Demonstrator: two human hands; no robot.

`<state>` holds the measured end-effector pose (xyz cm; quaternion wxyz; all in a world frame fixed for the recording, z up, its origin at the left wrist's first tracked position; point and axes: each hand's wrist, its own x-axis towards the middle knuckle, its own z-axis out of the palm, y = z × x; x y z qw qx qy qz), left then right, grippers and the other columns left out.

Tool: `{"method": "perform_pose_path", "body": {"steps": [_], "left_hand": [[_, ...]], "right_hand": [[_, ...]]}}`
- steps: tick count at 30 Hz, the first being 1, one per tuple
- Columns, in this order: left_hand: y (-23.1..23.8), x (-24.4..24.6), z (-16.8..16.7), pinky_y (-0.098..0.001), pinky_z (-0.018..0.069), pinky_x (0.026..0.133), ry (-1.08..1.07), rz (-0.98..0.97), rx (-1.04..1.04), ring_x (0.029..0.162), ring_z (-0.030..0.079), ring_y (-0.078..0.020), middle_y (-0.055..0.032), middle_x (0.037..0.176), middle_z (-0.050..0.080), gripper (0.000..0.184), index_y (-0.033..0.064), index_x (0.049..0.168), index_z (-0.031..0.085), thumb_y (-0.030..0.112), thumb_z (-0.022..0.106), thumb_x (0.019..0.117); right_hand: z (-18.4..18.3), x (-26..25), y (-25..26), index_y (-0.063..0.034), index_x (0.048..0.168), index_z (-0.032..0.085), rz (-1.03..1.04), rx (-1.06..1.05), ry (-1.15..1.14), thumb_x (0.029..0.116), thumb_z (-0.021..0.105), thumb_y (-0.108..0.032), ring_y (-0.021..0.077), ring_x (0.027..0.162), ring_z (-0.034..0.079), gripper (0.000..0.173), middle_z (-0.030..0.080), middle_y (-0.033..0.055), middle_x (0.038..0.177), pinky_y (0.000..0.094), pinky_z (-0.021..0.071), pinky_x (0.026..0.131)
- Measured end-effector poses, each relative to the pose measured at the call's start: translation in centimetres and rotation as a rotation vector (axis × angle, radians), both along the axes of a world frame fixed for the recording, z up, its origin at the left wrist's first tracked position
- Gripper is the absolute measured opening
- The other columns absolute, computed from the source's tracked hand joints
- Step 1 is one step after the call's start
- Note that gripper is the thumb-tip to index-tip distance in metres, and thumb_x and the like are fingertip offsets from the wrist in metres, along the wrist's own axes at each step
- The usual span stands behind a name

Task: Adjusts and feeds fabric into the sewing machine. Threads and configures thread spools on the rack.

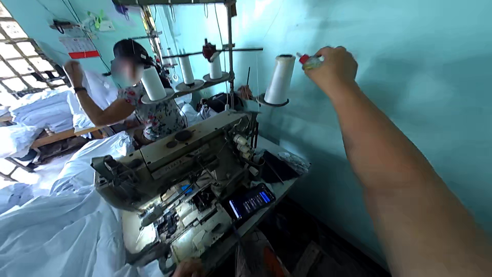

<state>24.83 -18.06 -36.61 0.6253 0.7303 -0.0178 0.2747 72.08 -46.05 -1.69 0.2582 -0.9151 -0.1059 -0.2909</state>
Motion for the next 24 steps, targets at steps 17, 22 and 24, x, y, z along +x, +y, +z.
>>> {"method": "perform_pose_path", "body": {"steps": [17, 22, 24], "left_hand": [[-0.2, 0.0, 1.5, -0.0291, 0.0588, 0.089, 0.093, 0.045, 0.018, 0.098, 0.070, -0.0095, 0.0042, 0.113, 0.073, 0.024, 0.0206, 0.118, 0.073, 0.018, 0.051, 0.1076], [-0.6, -0.4, 2.0, -0.0313, 0.0602, 0.088, 0.113, 0.130, 0.011, 0.097, 0.071, -0.0139, -0.0031, 0.114, 0.073, 0.023, 0.0141, 0.117, 0.073, 0.020, 0.054, 0.1064], [-0.6, -0.6, 2.5, -0.0348, 0.0600, 0.091, 0.099, 0.153, 0.054, 0.101, 0.071, -0.0180, -0.0067, 0.114, 0.074, 0.024, 0.0106, 0.117, 0.072, 0.021, 0.053, 0.1066]], "right_hand": [[-26.1, 3.1, 10.1, 0.0013, 0.136, 0.056, 0.668, 0.467, 0.519, 0.0871, 0.080, -0.012, 0.0345, 0.109, 0.066, 0.056, 0.064, 0.0233, 0.126, 0.0521, 0.0548, 0.095], [-31.5, 6.2, 11.9, 0.0020, 0.130, 0.061, 0.826, 0.263, 0.495, 0.0844, 0.075, -0.001, 0.0361, 0.115, 0.065, 0.048, 0.067, 0.0231, 0.123, 0.0574, 0.0510, 0.101], [-32.8, 6.7, 11.7, 0.0041, 0.129, 0.061, 0.861, 0.207, 0.469, 0.0850, 0.070, 0.001, 0.0394, 0.114, 0.064, 0.045, 0.067, 0.0261, 0.121, 0.0608, 0.0490, 0.099]]}}
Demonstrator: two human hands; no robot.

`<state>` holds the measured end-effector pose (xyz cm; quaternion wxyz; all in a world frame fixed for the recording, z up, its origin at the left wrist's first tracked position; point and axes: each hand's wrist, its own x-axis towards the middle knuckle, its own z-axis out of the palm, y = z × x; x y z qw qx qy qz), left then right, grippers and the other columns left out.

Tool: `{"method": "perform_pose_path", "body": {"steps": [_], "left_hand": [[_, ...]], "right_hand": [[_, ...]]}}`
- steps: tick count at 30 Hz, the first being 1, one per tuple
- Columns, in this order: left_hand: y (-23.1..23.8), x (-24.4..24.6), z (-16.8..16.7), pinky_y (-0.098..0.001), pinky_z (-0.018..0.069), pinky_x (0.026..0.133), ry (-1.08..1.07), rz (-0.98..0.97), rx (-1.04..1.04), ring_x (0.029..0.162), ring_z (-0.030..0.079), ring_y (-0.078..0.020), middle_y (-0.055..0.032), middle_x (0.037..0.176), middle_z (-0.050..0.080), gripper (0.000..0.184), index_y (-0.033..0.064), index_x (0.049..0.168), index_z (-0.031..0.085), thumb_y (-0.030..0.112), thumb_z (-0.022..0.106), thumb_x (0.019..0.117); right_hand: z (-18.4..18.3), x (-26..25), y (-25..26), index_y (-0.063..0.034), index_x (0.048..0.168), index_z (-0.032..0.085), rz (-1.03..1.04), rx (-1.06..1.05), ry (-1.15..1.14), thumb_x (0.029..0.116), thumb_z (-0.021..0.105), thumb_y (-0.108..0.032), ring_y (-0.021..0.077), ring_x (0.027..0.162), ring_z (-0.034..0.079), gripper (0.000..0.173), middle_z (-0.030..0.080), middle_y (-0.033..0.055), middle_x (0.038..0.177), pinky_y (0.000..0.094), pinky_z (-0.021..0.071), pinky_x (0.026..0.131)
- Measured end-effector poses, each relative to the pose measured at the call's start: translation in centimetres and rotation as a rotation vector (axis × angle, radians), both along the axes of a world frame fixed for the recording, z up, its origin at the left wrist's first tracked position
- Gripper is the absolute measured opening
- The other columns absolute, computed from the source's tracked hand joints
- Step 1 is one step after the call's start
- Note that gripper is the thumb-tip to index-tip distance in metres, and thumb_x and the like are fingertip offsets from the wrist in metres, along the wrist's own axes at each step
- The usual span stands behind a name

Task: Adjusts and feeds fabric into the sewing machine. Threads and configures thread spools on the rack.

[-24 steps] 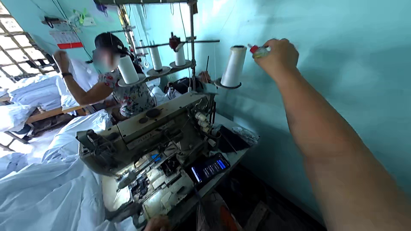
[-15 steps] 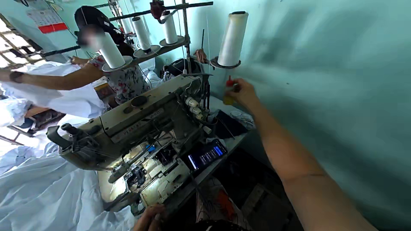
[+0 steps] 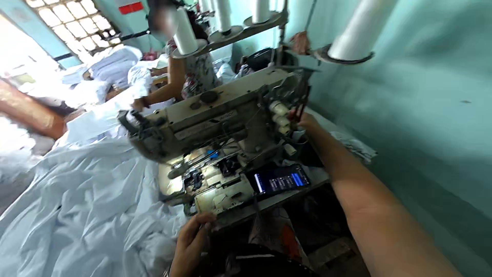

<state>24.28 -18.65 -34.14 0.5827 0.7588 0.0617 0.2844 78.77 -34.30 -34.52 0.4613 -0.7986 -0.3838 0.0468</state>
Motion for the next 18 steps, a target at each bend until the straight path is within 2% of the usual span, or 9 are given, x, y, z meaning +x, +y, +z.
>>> {"method": "perform_pose_path", "body": {"steps": [4, 6, 7, 9, 11, 13, 14, 16, 18], "left_hand": [[-0.2, -0.1, 1.8, -0.0399, 0.0573, 0.100, -0.048, -0.007, 0.028, 0.113, 0.069, -0.0230, -0.0094, 0.118, 0.072, 0.023, 0.0073, 0.113, 0.071, 0.016, 0.051, 0.1070], [-0.4, -0.1, 2.3, -0.0409, 0.0560, 0.102, -0.099, -0.037, 0.040, 0.117, 0.068, -0.0236, -0.0094, 0.120, 0.072, 0.022, 0.0076, 0.112, 0.071, 0.016, 0.051, 0.1071], [-0.6, 0.0, 2.6, -0.0418, 0.0555, 0.103, -0.123, -0.054, 0.051, 0.118, 0.067, -0.0242, -0.0096, 0.120, 0.071, 0.022, 0.0073, 0.111, 0.071, 0.015, 0.051, 0.1069], [-0.9, 0.2, 3.0, -0.0429, 0.0554, 0.103, -0.149, -0.076, 0.078, 0.118, 0.067, -0.0252, -0.0108, 0.119, 0.071, 0.020, 0.0054, 0.109, 0.070, 0.013, 0.052, 0.1063], [-1.1, 0.4, 3.3, -0.0398, 0.0575, 0.099, -0.147, -0.091, 0.118, 0.114, 0.068, -0.0225, -0.0114, 0.119, 0.070, 0.019, 0.0036, 0.108, 0.069, 0.010, 0.052, 0.1059], [-1.4, 0.6, 3.3, -0.0377, 0.0586, 0.097, -0.140, -0.110, 0.150, 0.110, 0.068, -0.0205, -0.0120, 0.118, 0.070, 0.018, 0.0024, 0.108, 0.070, 0.010, 0.054, 0.1054], [-1.6, 0.7, 3.4, -0.0371, 0.0589, 0.096, -0.138, -0.119, 0.186, 0.109, 0.069, -0.0198, -0.0118, 0.116, 0.070, 0.016, 0.0025, 0.108, 0.070, 0.009, 0.055, 0.1049], [-2.2, 1.3, 3.6, -0.0382, 0.0555, 0.101, -0.146, -0.125, 0.310, 0.111, 0.068, -0.0209, -0.0115, 0.110, 0.072, 0.014, 0.0023, 0.105, 0.071, 0.007, 0.057, 0.1032], [-3.0, 1.8, 3.5, -0.0394, 0.0535, 0.104, -0.154, -0.143, 0.462, 0.112, 0.068, -0.0225, -0.0108, 0.105, 0.073, 0.015, 0.0027, 0.103, 0.073, 0.005, 0.058, 0.1018]], "right_hand": [[3.6, -3.6, -2.2, 0.0021, 0.141, 0.055, -0.108, -0.061, -0.008, 0.0942, 0.067, -0.001, 0.0464, 0.122, 0.059, 0.048, 0.061, 0.0306, 0.131, 0.0642, 0.0439, 0.105], [4.5, -6.2, -4.8, 0.0045, 0.136, 0.057, -0.217, 0.035, -0.039, 0.0993, 0.065, -0.012, 0.0464, 0.114, 0.063, 0.041, 0.063, 0.0319, 0.126, 0.0640, 0.0484, 0.099], [4.5, -8.0, -6.2, 0.0049, 0.131, 0.060, -0.296, 0.126, -0.049, 0.1016, 0.063, -0.020, 0.0421, 0.107, 0.066, 0.039, 0.065, 0.0302, 0.120, 0.0614, 0.0509, 0.095], [4.5, -13.1, -8.1, -0.0011, 0.125, 0.062, -0.462, 0.298, 0.016, 0.1030, 0.059, -0.037, 0.0199, 0.093, 0.066, 0.042, 0.067, 0.0143, 0.109, 0.0437, 0.0568, 0.087], [4.5, -19.4, -8.2, 0.0036, 0.117, 0.063, -0.502, 0.415, 0.005, 0.1051, 0.054, -0.034, 0.0087, 0.075, 0.060, 0.040, 0.064, 0.0077, 0.093, 0.0309, 0.0551, 0.072], [3.7, -25.8, -7.4, 0.0081, 0.107, 0.066, -0.283, 0.399, -0.052, 0.1079, 0.048, -0.024, 0.0053, 0.073, 0.062, 0.036, 0.068, 0.0088, 0.090, 0.0255, 0.0548, 0.068], [3.2, -28.6, -6.6, 0.0048, 0.103, 0.070, -0.124, 0.357, -0.047, 0.1079, 0.048, -0.023, 0.0055, 0.077, 0.065, 0.036, 0.071, 0.0081, 0.092, 0.0257, 0.0566, 0.070], [2.7, -32.6, -4.2, -0.0055, 0.102, 0.075, 0.217, 0.222, 0.054, 0.1091, 0.044, -0.031, 0.0097, 0.087, 0.068, 0.041, 0.072, 0.0047, 0.095, 0.0315, 0.0586, 0.078], [2.7, -34.8, -1.8, -0.0097, 0.107, 0.077, 0.467, 0.132, 0.289, 0.1100, 0.042, -0.033, 0.0044, 0.086, 0.066, 0.042, 0.071, -0.0012, 0.094, 0.0261, 0.0565, 0.078]]}}
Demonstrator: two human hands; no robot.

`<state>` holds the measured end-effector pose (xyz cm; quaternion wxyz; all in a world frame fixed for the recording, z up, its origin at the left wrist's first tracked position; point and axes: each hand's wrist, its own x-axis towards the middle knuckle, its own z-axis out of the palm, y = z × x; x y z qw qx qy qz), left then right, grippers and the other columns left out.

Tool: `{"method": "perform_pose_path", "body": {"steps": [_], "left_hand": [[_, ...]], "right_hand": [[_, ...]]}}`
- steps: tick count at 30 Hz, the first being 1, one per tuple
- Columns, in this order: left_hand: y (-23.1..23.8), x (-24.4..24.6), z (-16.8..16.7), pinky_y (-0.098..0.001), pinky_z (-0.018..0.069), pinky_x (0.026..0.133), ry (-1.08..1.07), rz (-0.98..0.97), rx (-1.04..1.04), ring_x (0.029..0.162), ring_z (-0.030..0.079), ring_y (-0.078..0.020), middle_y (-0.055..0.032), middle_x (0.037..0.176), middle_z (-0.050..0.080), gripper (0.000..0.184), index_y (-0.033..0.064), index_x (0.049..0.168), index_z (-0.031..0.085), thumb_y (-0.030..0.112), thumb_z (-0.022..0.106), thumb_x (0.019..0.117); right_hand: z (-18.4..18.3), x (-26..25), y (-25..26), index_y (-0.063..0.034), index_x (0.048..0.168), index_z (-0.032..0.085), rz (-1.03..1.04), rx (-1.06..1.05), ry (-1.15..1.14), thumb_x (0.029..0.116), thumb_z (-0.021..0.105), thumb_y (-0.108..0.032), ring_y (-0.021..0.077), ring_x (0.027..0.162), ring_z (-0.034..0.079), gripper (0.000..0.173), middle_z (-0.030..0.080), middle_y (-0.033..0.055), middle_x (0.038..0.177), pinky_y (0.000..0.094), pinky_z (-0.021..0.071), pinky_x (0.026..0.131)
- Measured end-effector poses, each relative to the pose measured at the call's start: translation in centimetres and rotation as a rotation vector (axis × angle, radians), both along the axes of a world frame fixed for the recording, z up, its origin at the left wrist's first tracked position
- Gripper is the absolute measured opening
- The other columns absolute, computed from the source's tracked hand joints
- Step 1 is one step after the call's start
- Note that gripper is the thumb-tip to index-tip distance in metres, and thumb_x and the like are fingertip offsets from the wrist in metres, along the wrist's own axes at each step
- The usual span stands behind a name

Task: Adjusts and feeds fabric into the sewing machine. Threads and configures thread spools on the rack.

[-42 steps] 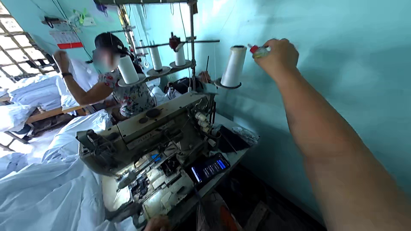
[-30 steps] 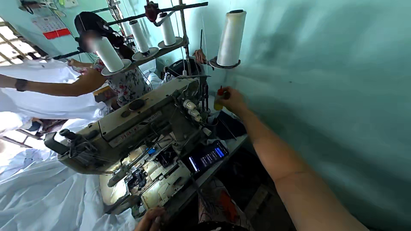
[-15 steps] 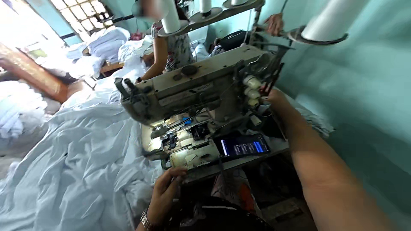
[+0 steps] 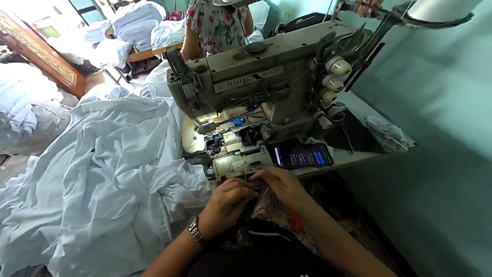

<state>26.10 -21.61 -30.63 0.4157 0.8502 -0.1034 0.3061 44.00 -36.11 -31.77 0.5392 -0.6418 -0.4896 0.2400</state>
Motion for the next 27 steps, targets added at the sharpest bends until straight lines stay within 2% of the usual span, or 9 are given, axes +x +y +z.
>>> {"method": "perform_pose_path", "body": {"steps": [3, 6, 9, 13, 16, 18, 20, 24, 27], "left_hand": [[-0.8, 0.4, -0.8, -0.0389, 0.0534, 0.103, -0.002, -0.057, 0.217, 0.108, 0.069, -0.0222, -0.0091, 0.101, 0.074, 0.018, 0.0051, 0.105, 0.075, 0.005, 0.057, 0.1010], [-1.0, -0.4, -1.1, -0.0388, 0.0542, 0.104, 0.016, -0.078, 0.217, 0.112, 0.069, -0.0229, -0.0112, 0.109, 0.074, 0.018, 0.0047, 0.113, 0.073, 0.006, 0.060, 0.1008], [-0.3, -1.5, -1.0, -0.0344, 0.0607, 0.086, 0.050, 0.090, -0.193, 0.101, 0.070, -0.0178, -0.0113, 0.111, 0.071, 0.024, -0.0011, 0.118, 0.067, 0.005, 0.052, 0.0994], [1.1, -0.9, 0.7, -0.0325, 0.0603, 0.068, 0.480, 0.028, -0.852, 0.087, 0.073, -0.0176, -0.0113, 0.111, 0.074, 0.044, 0.0004, 0.142, 0.053, 0.024, 0.034, 0.1101], [0.5, -0.5, 1.7, -0.0226, 0.0540, 0.060, 0.460, -0.002, -1.123, 0.067, 0.064, -0.0087, -0.0037, 0.085, 0.069, 0.032, 0.0028, 0.130, 0.063, 0.016, 0.047, 0.1062], [0.3, -1.4, 1.8, -0.0201, 0.0524, 0.058, 0.320, 0.051, -1.002, 0.063, 0.060, -0.0046, 0.0003, 0.080, 0.068, 0.021, 0.0047, 0.116, 0.069, 0.010, 0.053, 0.1037], [0.6, -2.9, 1.6, -0.0199, 0.0541, 0.059, 0.226, 0.052, -0.633, 0.065, 0.062, -0.0033, 0.0013, 0.084, 0.070, 0.019, 0.0057, 0.113, 0.071, 0.008, 0.054, 0.1034], [-0.1, -5.4, 0.7, -0.0246, 0.0596, 0.077, 0.227, -0.058, -0.050, 0.081, 0.068, -0.0068, -0.0017, 0.092, 0.072, 0.019, 0.0080, 0.109, 0.074, 0.010, 0.056, 0.1030], [0.1, -6.3, -1.0, -0.0264, 0.0585, 0.083, 0.317, -0.079, 0.103, 0.088, 0.069, -0.0083, -0.0012, 0.094, 0.074, 0.018, 0.0111, 0.107, 0.076, 0.013, 0.058, 0.1021]], "right_hand": [[0.4, -1.3, 2.2, -0.0061, 0.104, 0.075, 0.086, -0.041, 0.375, 0.1040, 0.059, -0.024, 0.0022, 0.073, 0.064, 0.024, 0.072, -0.0025, 0.088, 0.0200, 0.0545, 0.067], [0.2, -2.1, 1.8, -0.0049, 0.102, 0.074, -0.015, 0.075, 0.348, 0.1011, 0.064, -0.018, 0.0029, 0.073, 0.065, 0.016, 0.072, -0.0012, 0.090, 0.0185, 0.0550, 0.066], [-0.1, -2.8, 0.1, -0.0039, 0.101, 0.073, 0.080, 0.258, 0.144, 0.1010, 0.064, -0.016, 0.0042, 0.085, 0.065, 0.015, 0.069, 0.0011, 0.096, 0.0207, 0.0564, 0.075], [0.4, -5.5, -1.5, -0.0062, 0.099, 0.075, 0.421, 0.211, -0.058, 0.1014, 0.065, -0.020, 0.0105, 0.098, 0.066, 0.018, 0.071, 0.0040, 0.099, 0.0278, 0.0560, 0.090], [-0.3, -6.0, -1.5, -0.0039, 0.101, 0.077, 0.646, 0.108, -0.141, 0.1013, 0.064, -0.017, 0.0162, 0.099, 0.067, 0.018, 0.072, 0.0085, 0.099, 0.0317, 0.0543, 0.092], [-0.5, -5.2, -1.5, -0.0042, 0.101, 0.077, 0.573, 0.037, -0.142, 0.1005, 0.065, -0.017, 0.0154, 0.099, 0.068, 0.017, 0.073, 0.0083, 0.099, 0.0327, 0.0554, 0.091], [-0.1, -4.2, -1.4, -0.0030, 0.107, 0.075, 0.371, -0.012, -0.036, 0.1022, 0.062, -0.019, 0.0110, 0.095, 0.068, 0.021, 0.073, 0.0075, 0.101, 0.0297, 0.0571, 0.088], [1.6, -4.4, 0.3, -0.0033, 0.136, 0.060, 0.144, -0.058, 0.564, 0.1080, 0.051, -0.021, 0.0057, 0.065, 0.064, 0.034, 0.074, 0.0040, 0.102, 0.0220, 0.0550, 0.058], [1.7, -6.0, 1.0, -0.0033, 0.127, 0.063, 0.090, 0.004, 0.759, 0.1068, 0.050, -0.013, 0.0056, 0.055, 0.057, 0.026, 0.069, 0.0029, 0.082, 0.0203, 0.0484, 0.051]]}}
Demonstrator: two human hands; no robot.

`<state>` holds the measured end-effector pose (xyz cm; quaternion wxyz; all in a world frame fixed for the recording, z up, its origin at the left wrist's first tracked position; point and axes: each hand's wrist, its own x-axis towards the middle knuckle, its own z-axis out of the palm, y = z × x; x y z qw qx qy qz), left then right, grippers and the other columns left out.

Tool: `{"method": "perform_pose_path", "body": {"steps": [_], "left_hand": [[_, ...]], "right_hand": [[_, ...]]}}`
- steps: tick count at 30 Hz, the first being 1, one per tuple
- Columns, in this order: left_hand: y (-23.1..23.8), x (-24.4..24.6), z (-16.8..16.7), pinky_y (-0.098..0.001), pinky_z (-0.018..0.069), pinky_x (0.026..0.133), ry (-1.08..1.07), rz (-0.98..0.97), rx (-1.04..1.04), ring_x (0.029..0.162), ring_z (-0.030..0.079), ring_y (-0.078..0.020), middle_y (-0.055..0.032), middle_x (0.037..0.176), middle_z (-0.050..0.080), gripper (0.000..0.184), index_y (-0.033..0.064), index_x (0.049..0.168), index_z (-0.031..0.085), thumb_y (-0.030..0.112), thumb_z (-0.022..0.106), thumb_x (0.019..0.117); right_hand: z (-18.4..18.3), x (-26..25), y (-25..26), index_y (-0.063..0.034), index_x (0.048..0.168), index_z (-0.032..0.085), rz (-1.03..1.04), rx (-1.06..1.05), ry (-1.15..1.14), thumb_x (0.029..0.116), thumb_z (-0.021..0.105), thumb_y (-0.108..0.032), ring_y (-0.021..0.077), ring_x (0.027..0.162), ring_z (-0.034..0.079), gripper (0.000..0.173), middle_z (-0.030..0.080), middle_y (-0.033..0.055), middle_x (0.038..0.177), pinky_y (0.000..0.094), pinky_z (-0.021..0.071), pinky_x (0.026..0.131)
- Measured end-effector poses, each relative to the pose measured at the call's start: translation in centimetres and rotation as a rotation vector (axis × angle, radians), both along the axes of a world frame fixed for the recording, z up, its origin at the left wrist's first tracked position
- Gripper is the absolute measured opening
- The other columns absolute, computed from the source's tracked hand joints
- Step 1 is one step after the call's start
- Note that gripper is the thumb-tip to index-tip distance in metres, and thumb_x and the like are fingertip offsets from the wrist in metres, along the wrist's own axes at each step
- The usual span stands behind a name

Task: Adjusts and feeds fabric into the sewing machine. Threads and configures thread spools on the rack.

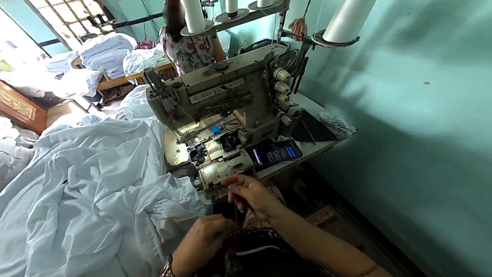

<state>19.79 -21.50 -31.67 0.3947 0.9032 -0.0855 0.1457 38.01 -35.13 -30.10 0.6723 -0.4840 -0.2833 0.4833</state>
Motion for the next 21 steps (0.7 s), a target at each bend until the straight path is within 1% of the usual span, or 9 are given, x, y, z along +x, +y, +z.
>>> {"method": "perform_pose_path", "body": {"steps": [2, 5, 8, 10, 12, 15, 18, 20, 21], "left_hand": [[0.7, -0.2, -1.1, -0.0250, 0.0597, 0.081, 0.071, 0.135, -0.054, 0.086, 0.070, -0.0049, 0.0013, 0.095, 0.074, 0.019, 0.0103, 0.106, 0.075, 0.013, 0.057, 0.1018], [1.0, 0.5, -1.0, -0.0201, 0.0531, 0.059, 0.210, 0.280, -0.601, 0.066, 0.063, -0.0036, 0.0004, 0.089, 0.072, 0.029, 0.0045, 0.118, 0.070, 0.017, 0.046, 0.1079], [0.8, 1.8, 0.4, -0.0288, 0.0610, 0.073, 0.267, 0.235, -1.209, 0.085, 0.074, -0.0158, -0.0137, 0.105, 0.075, 0.048, 0.0004, 0.137, 0.060, 0.031, 0.033, 0.1107], [0.6, 2.2, 0.8, -0.0225, 0.0569, 0.061, 0.193, 0.291, -1.332, 0.068, 0.067, -0.0097, -0.0062, 0.085, 0.071, 0.038, 0.0036, 0.132, 0.064, 0.025, 0.043, 0.1084], [0.5, 1.8, 0.8, -0.0181, 0.0489, 0.052, 0.090, 0.322, -1.258, 0.055, 0.055, -0.0034, 0.0023, 0.069, 0.060, 0.024, 0.0074, 0.117, 0.069, 0.015, 0.051, 0.1032], [0.1, 0.0, 0.5, -0.0183, 0.0495, 0.052, -0.004, 0.302, -0.823, 0.056, 0.056, -0.0021, 0.0035, 0.073, 0.065, 0.020, 0.0099, 0.111, 0.073, 0.010, 0.056, 0.1011], [-0.3, -1.6, -0.1, -0.0195, 0.0575, 0.068, -0.071, 0.193, -0.266, 0.073, 0.066, -0.0015, 0.0011, 0.091, 0.073, 0.017, 0.0083, 0.108, 0.073, 0.010, 0.058, 0.1011], [-0.2, -2.3, -0.9, -0.0243, 0.0596, 0.084, -0.036, 0.114, -0.070, 0.089, 0.071, -0.0051, -0.0014, 0.098, 0.076, 0.017, 0.0092, 0.106, 0.075, 0.014, 0.060, 0.1019], [-0.1, -2.5, -1.5, -0.0255, 0.0594, 0.086, -0.001, 0.109, -0.029, 0.091, 0.071, -0.0057, -0.0015, 0.099, 0.076, 0.017, 0.0096, 0.105, 0.076, 0.015, 0.060, 0.1020]], "right_hand": [[-0.6, -0.9, -0.3, -0.0030, 0.119, 0.069, 0.010, 0.050, -0.231, 0.1066, 0.049, -0.011, 0.0043, 0.058, 0.058, 0.024, 0.065, -0.0009, 0.075, 0.0203, 0.0499, 0.053], [-0.5, -2.5, -1.2, -0.0028, 0.115, 0.072, 0.156, 0.073, -0.540, 0.1056, 0.049, -0.010, 0.0068, 0.064, 0.059, 0.026, 0.066, 0.0040, 0.080, 0.0244, 0.0524, 0.060], [-0.6, -3.5, -1.7, -0.0028, 0.113, 0.074, 0.397, 0.129, -0.814, 0.1033, 0.050, -0.004, 0.0198, 0.081, 0.068, 0.026, 0.072, 0.0131, 0.094, 0.0393, 0.0571, 0.078], [-0.9, -3.5, -1.8, -0.0047, 0.113, 0.075, 0.544, 0.144, -0.932, 0.1032, 0.051, -0.003, 0.0258, 0.095, 0.072, 0.026, 0.075, 0.0141, 0.104, 0.0475, 0.0567, 0.089], [-1.1, -3.0, -1.8, -0.0049, 0.113, 0.075, 0.569, 0.093, -0.960, 0.1033, 0.051, -0.004, 0.0275, 0.097, 0.071, 0.026, 0.074, 0.0147, 0.104, 0.0501, 0.0554, 0.090], [-1.1, -1.7, -1.4, -0.0016, 0.121, 0.071, 0.346, -0.026, -0.783, 0.1072, 0.051, -0.017, 0.0196, 0.093, 0.071, 0.029, 0.074, 0.0141, 0.106, 0.0406, 0.0573, 0.088], [-1.1, -1.2, -0.5, -0.0032, 0.128, 0.066, 0.165, -0.058, -0.359, 0.1109, 0.044, -0.026, 0.0081, 0.068, 0.065, 0.036, 0.073, 0.0059, 0.101, 0.0265, 0.0570, 0.063], [-1.0, -1.6, -0.3, -0.0036, 0.122, 0.066, 0.091, -0.024, -0.164, 0.1083, 0.050, -0.019, 0.0065, 0.065, 0.064, 0.026, 0.072, 0.0023, 0.094, 0.0238, 0.0549, 0.059], [-1.0, -1.9, -0.3, -0.0029, 0.117, 0.067, 0.075, -0.014, -0.157, 0.1062, 0.054, -0.015, 0.0068, 0.066, 0.064, 0.021, 0.071, 0.0018, 0.089, 0.0239, 0.0550, 0.060]]}}
